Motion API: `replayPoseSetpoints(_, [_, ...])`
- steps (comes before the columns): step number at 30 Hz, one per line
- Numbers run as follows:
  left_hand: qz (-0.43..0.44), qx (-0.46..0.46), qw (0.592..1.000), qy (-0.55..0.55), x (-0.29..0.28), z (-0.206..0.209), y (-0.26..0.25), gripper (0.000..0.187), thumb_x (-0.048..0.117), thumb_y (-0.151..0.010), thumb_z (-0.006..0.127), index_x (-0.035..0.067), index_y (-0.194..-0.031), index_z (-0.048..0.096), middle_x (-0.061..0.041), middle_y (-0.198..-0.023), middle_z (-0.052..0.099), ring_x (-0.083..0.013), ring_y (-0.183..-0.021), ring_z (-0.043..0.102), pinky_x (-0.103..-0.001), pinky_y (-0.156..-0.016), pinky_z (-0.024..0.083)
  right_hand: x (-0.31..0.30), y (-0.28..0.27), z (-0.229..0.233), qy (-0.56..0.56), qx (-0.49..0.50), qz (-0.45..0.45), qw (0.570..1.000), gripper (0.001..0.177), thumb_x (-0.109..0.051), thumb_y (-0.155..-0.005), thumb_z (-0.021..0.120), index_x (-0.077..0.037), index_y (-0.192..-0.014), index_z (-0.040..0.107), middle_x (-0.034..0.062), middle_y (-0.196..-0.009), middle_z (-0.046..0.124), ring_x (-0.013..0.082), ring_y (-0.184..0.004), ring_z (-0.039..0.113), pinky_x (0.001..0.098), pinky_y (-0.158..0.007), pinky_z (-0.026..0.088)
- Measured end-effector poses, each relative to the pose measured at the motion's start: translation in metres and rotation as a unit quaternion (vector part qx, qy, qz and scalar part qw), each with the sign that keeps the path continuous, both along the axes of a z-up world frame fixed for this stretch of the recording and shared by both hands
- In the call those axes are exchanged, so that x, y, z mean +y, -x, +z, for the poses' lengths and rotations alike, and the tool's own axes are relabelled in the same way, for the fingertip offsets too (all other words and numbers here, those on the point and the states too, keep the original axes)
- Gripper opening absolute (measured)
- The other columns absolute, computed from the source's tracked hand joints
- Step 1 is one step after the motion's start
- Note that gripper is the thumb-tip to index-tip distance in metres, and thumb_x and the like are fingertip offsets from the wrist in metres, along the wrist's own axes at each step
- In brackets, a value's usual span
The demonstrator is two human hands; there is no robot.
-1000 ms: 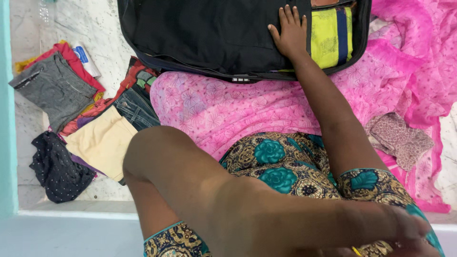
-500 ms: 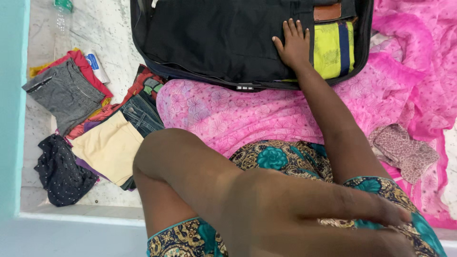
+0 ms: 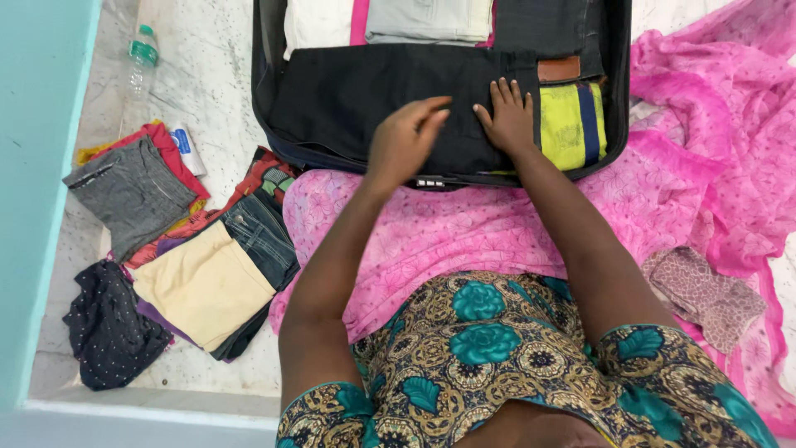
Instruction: The person folds different clothing items by hand and packs them into an open black suitcase on the floor.
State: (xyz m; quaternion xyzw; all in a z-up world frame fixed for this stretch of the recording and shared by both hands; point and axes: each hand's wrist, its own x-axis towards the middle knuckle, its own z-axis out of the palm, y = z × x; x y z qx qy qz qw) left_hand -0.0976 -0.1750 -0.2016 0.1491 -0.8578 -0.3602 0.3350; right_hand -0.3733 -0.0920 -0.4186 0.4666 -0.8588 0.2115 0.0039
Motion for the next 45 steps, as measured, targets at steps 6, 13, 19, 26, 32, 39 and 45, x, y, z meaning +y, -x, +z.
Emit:
replayPoseSetpoints(6, [0.093, -0.231, 0.961, 0.123, -0.098, -0.125, -0.034, 0.028, 0.029, -0.084, 0.077, 0.012, -0.106, 0.08, -0.017, -0.103, 0.072, -0.038, -0.097, 0.068, -0.048, -0.083, 0.055, 0.001, -0.003, 0.005, -0.014, -0.007, 0.007, 1.0, 0.089, -0.066, -0.098, 0.052, -0.002, -0.158, 0.039, 0.0193, -0.166, 0.032, 0.0376, -0.155, 0.022, 0.0623, -0.122, 0.014])
replayPoseSetpoints(13, [0.04, -0.389, 0.92, 0.037, -0.092, -0.127, -0.043, 0.047, 0.06, -0.089, 0.065, 0.016, -0.094, 0.082, -0.012, -0.095, 0.077, -0.0328, -0.092, 0.073, -0.046, -0.082, 0.056, -0.004, -0.001, -0.004, -0.021, 0.02, 0.024, 0.999, 0.096, -0.07, -0.097, 0.05, 0.0, -0.16, 0.036, 0.0227, -0.167, 0.03, 0.041, -0.156, 0.02, 0.0636, -0.123, 0.012])
replayPoseSetpoints(19, [-0.01, -0.385, 0.914, 0.125, -0.073, -0.114, -0.032, 0.069, 0.071, -0.091, 0.05, 0.01, -0.089, 0.081, -0.016, -0.09, 0.075, -0.0376, -0.088, 0.072, -0.05, -0.075, 0.056, -0.021, 0.0, 0.009, -0.048, 0.043, 0.061, 0.996, 0.111, -0.078, -0.09, 0.053, 0.005, -0.159, 0.028, 0.0247, -0.168, 0.022, 0.0417, -0.155, 0.015, 0.0644, -0.12, 0.011])
replayPoseSetpoints(26, [-0.023, -0.388, 0.911, 0.135, -0.055, -0.144, -0.016, 0.077, 0.072, -0.09, 0.052, 0.001, -0.083, 0.08, -0.023, -0.1, 0.073, -0.0404, -0.092, 0.072, -0.05, -0.079, 0.057, -0.043, 0.01, 0.032, -0.077, 0.104, 0.06, 0.99, 0.108, -0.079, -0.087, 0.051, -0.011, -0.166, 0.022, 0.0188, -0.172, 0.017, 0.0434, -0.159, 0.012, 0.0688, -0.121, 0.011])
replayPoseSetpoints(32, [-0.051, -0.338, 0.932, 0.118, -0.053, -0.148, -0.009, 0.075, 0.069, -0.092, 0.052, 0.0, -0.082, 0.081, -0.028, -0.104, 0.069, -0.0439, -0.086, 0.071, -0.051, -0.078, 0.058, -0.049, 0.011, 0.015, -0.083, 0.026, 0.087, 0.992, 0.101, -0.078, -0.088, 0.049, -0.016, -0.164, 0.025, 0.0177, -0.17, 0.018, 0.0416, -0.155, 0.012, 0.0663, -0.12, 0.006])
replayPoseSetpoints(39, [-0.117, -0.484, 0.862, 0.091, -0.049, -0.126, 0.001, 0.094, 0.085, -0.086, 0.047, -0.003, -0.087, 0.079, -0.026, -0.088, 0.075, -0.0407, -0.089, 0.075, -0.05, -0.083, 0.058, -0.046, 0.01, 0.01, -0.068, 0.03, 0.078, 0.994, 0.099, -0.077, -0.088, 0.05, -0.017, -0.163, 0.029, 0.016, -0.17, 0.022, 0.0379, -0.157, 0.014, 0.0644, -0.122, 0.007])
replayPoseSetpoints(45, [-0.131, -0.505, 0.848, 0.095, -0.04, -0.126, 0.013, 0.105, 0.094, -0.071, 0.052, -0.005, -0.091, 0.079, -0.026, -0.093, 0.076, -0.0392, -0.093, 0.075, -0.048, -0.086, 0.059, -0.047, 0.012, 0.006, -0.056, 0.041, 0.082, 0.994, 0.099, -0.078, -0.088, 0.051, -0.015, -0.162, 0.03, 0.0169, -0.169, 0.023, 0.038, -0.156, 0.016, 0.0642, -0.121, 0.007])
